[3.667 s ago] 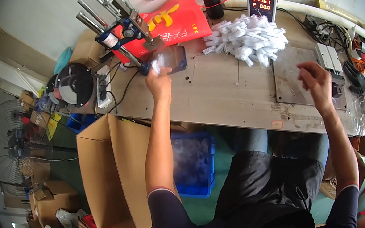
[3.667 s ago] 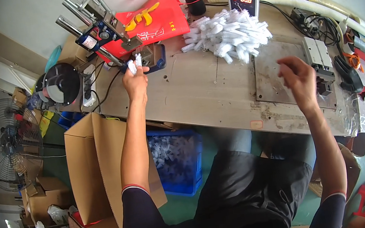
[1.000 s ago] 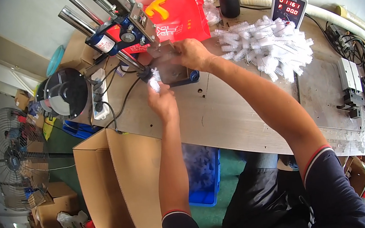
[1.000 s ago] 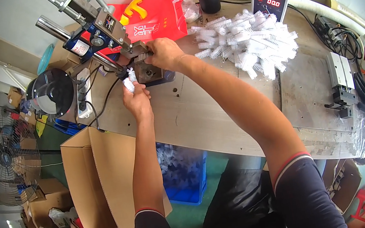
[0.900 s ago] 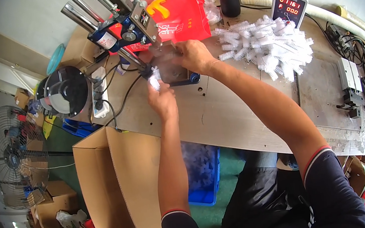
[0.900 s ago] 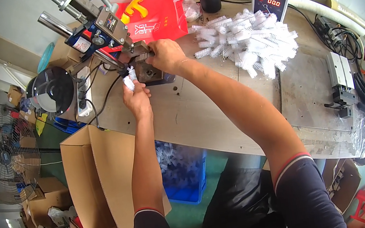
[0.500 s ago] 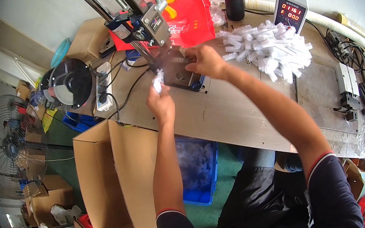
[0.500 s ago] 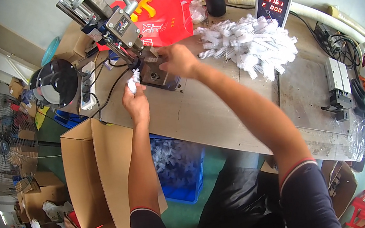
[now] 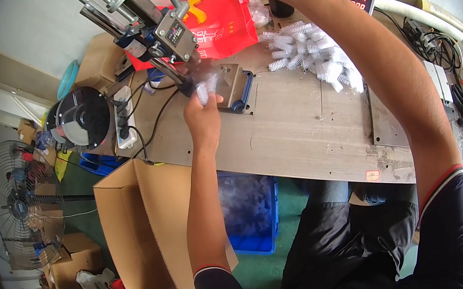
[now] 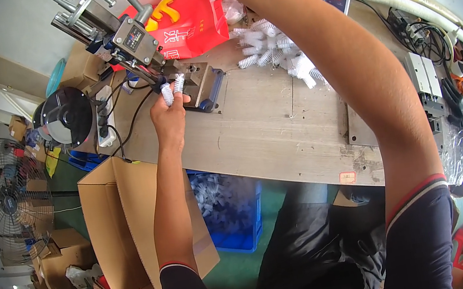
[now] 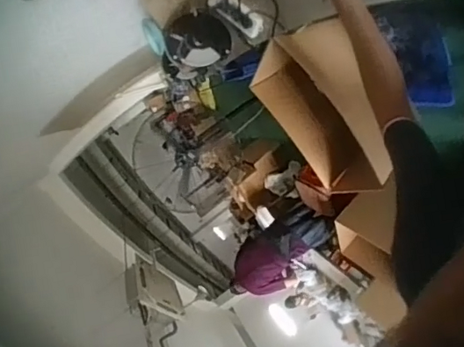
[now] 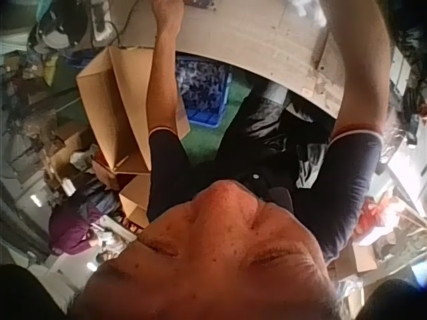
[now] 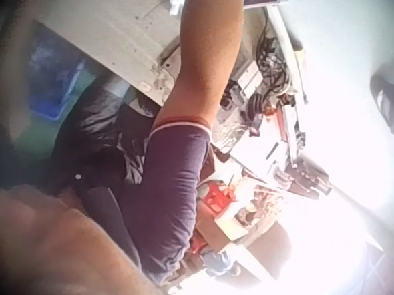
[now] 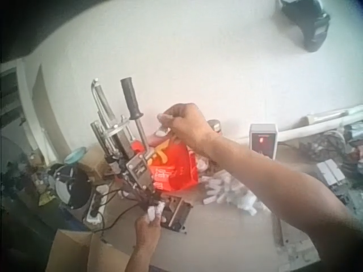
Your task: Assembling small white plastic components into metal housings using a manual press and a mechanical fixture at a workshop bench.
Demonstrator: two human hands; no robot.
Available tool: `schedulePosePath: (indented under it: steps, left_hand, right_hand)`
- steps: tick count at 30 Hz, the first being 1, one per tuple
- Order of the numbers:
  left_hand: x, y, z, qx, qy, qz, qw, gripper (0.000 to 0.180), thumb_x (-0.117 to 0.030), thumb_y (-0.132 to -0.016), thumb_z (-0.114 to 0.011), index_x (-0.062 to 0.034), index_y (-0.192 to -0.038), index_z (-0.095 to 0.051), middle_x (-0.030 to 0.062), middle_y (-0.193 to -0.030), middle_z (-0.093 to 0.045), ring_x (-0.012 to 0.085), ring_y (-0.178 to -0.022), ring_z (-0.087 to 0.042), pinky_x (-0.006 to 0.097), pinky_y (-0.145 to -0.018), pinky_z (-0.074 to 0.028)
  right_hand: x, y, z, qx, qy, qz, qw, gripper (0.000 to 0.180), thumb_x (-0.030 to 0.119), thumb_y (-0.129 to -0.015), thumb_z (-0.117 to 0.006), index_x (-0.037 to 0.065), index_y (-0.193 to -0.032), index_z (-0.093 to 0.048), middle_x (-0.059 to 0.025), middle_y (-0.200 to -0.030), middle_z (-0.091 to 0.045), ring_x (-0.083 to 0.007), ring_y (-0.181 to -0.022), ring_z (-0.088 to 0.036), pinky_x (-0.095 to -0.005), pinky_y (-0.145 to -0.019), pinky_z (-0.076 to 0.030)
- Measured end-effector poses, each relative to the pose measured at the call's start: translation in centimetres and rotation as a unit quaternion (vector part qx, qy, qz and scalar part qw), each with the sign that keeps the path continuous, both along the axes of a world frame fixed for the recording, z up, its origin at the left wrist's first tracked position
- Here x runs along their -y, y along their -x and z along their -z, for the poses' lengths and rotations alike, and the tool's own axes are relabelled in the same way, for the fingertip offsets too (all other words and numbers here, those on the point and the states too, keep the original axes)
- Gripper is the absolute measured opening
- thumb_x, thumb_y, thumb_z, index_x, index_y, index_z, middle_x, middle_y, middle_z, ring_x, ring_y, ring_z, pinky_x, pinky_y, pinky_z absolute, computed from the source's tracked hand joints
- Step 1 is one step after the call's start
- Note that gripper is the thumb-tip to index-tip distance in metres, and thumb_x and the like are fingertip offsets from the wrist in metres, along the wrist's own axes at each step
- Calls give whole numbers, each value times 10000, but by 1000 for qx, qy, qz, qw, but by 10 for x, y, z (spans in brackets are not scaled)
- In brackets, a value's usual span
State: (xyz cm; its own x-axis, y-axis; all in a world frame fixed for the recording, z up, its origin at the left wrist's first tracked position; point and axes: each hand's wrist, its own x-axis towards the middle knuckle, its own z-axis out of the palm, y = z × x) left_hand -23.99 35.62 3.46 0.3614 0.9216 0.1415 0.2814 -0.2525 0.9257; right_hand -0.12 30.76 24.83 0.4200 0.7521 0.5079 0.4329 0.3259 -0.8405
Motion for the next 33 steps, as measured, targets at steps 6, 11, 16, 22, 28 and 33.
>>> schedulePosePath:
  steps: [6, 11, 16, 22, 28, 33]
  left_hand:
    - [-11, -1, 4, -21, -30, 3, 999, 181, -125, -963, -631, -1, -1047, -733, 80, -803, -733, 176, -738, -656, 342, -734, -500]
    - [-4, -6, -10, -87, -100, -3, 991, 174, -70, -931, -609, 6, -1016, -741, 120, -794, -737, 238, -758, -705, 370, -757, -527]
    - [2, -9, -6, -79, -119, -26, 989, 171, -55, -912, -615, -4, -1007, -748, 126, -803, -746, 235, -754, -710, 367, -752, -529]
    - [-8, -5, 5, -42, -98, -46, 993, 159, -106, -918, -650, -2, -962, -762, 113, -794, -758, 222, -740, -710, 361, -731, -530]
    - [-11, -7, 10, 2, -94, -45, 995, 144, -103, -943, -679, 13, -954, -764, 73, -806, -766, 143, -735, -678, 326, -724, -514]
    - [-11, -10, 5, -19, -53, -44, 997, 139, -98, -957, -682, 1, -1000, -770, 46, -789, -745, 102, -731, -633, 301, -733, -498]
  right_hand:
    - [1, 21, -39, 1, -63, -29, 998, 581, 386, -1030, -579, -151, -1250, -624, -249, -1100, -697, -311, -974, -692, -420, -842, -577]
    - [-2, 75, -47, -2, -185, 101, 978, 730, 518, -1045, -442, -130, -1367, -543, -277, -1234, -639, -352, -1160, -622, -524, -1050, -468]
    - [-37, 53, -90, 14, -84, -91, 992, 693, 508, -1057, -415, -97, -1360, -567, -265, -1336, -605, -351, -1184, -593, -525, -1061, -436]
    - [-29, 27, -78, 69, -109, -9, 992, 345, 231, -1007, -580, -73, -1032, -741, -169, -940, -757, -254, -820, -730, -381, -787, -596]
    - [56, 9, -16, 123, -102, 46, 986, 346, 190, -1024, -559, -112, -1067, -724, -183, -950, -766, -248, -843, -743, -381, -817, -606]
    - [80, -8, 23, 101, -15, 94, 990, 386, 228, -1047, -548, -109, -1116, -722, -191, -963, -765, -217, -821, -732, -338, -779, -604]
